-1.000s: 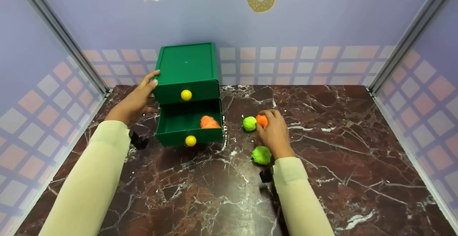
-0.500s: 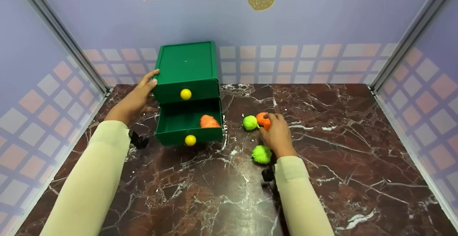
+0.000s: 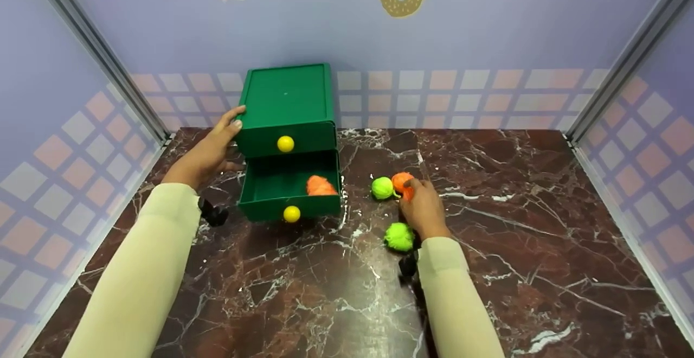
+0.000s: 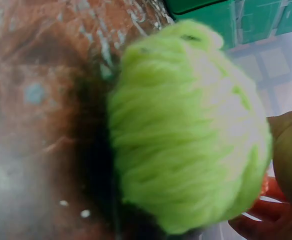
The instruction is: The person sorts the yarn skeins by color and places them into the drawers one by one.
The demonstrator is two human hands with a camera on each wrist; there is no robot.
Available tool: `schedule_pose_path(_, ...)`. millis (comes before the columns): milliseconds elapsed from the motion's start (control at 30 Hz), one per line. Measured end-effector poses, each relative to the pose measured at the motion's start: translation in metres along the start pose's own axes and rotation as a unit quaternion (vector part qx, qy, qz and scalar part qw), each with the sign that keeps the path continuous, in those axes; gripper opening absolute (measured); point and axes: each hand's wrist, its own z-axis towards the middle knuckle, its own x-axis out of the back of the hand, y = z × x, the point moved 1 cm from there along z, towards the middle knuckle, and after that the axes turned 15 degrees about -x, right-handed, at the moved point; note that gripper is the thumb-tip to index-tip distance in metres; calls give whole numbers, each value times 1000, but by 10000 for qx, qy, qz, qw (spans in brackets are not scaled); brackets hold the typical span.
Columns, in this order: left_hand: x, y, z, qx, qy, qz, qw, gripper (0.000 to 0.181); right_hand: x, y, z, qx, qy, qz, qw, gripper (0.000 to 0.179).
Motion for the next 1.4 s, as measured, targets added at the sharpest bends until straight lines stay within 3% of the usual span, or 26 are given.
schedule_pose_path(367, 4, -22, 11, -164, 49, 110, 9998, 50, -1, 7, -1, 99, 19, -3, 9999, 35)
schedule_pose_path(733, 4, -25, 11, -180, 145, -91, 9997, 49, 6, 10, -4, 16, 140, 122, 9998, 32)
schedule_pose_path(1133, 6, -22, 9, -161, 168, 19, 9997, 48, 17, -5, -5, 385, 796, 373, 9954, 31)
schedule_pose_path(1400, 0, 0, -2, -79, 63, -83, 9999, 51, 22, -14, -9, 485, 969, 510, 9928, 30)
